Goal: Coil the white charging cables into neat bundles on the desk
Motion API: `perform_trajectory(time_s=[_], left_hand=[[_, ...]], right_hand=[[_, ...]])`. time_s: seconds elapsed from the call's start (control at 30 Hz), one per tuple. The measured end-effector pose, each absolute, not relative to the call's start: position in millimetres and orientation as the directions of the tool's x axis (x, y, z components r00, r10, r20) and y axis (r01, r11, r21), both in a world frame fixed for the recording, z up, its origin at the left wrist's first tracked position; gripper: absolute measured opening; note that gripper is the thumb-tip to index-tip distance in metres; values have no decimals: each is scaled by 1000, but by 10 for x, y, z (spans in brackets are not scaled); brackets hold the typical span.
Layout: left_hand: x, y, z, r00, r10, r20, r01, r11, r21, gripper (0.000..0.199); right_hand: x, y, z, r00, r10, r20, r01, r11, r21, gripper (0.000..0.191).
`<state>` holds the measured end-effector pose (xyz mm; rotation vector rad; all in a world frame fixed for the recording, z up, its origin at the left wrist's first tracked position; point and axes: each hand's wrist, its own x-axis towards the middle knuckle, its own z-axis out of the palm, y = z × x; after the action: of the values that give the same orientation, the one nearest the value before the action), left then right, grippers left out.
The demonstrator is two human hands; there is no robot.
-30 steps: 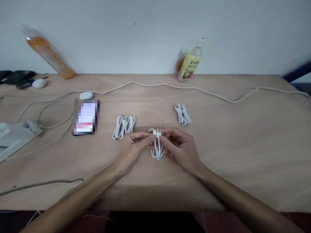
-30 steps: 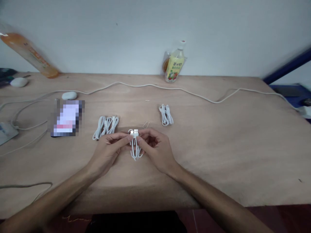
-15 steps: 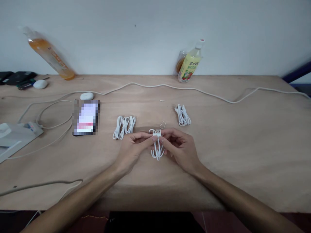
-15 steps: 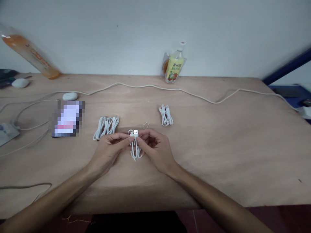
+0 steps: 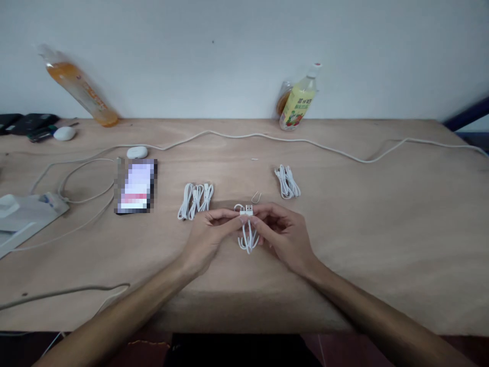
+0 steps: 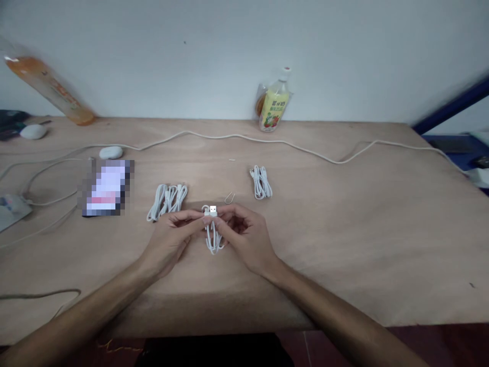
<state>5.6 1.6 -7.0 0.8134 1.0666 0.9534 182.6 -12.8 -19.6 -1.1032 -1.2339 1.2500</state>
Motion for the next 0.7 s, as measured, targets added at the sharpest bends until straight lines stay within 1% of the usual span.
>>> perform_trajectory(time_s=[0.3, 0.47, 0.7], left_hand=[[62, 27, -65, 205, 915, -348, -247, 392, 886, 19], [48, 18, -67, 198, 922, -332, -234, 373, 898, 16], [54, 11, -69, 195, 923, -332, -231, 372, 899, 19]], right_hand=[[1835, -144, -198, -55, 998, 43, -40, 41, -998, 14], [1841, -141, -215, -51, 997, 62, -52, 60, -997, 11], [1843, -139, -217, -54, 997, 56, -24, 55, -998, 15]])
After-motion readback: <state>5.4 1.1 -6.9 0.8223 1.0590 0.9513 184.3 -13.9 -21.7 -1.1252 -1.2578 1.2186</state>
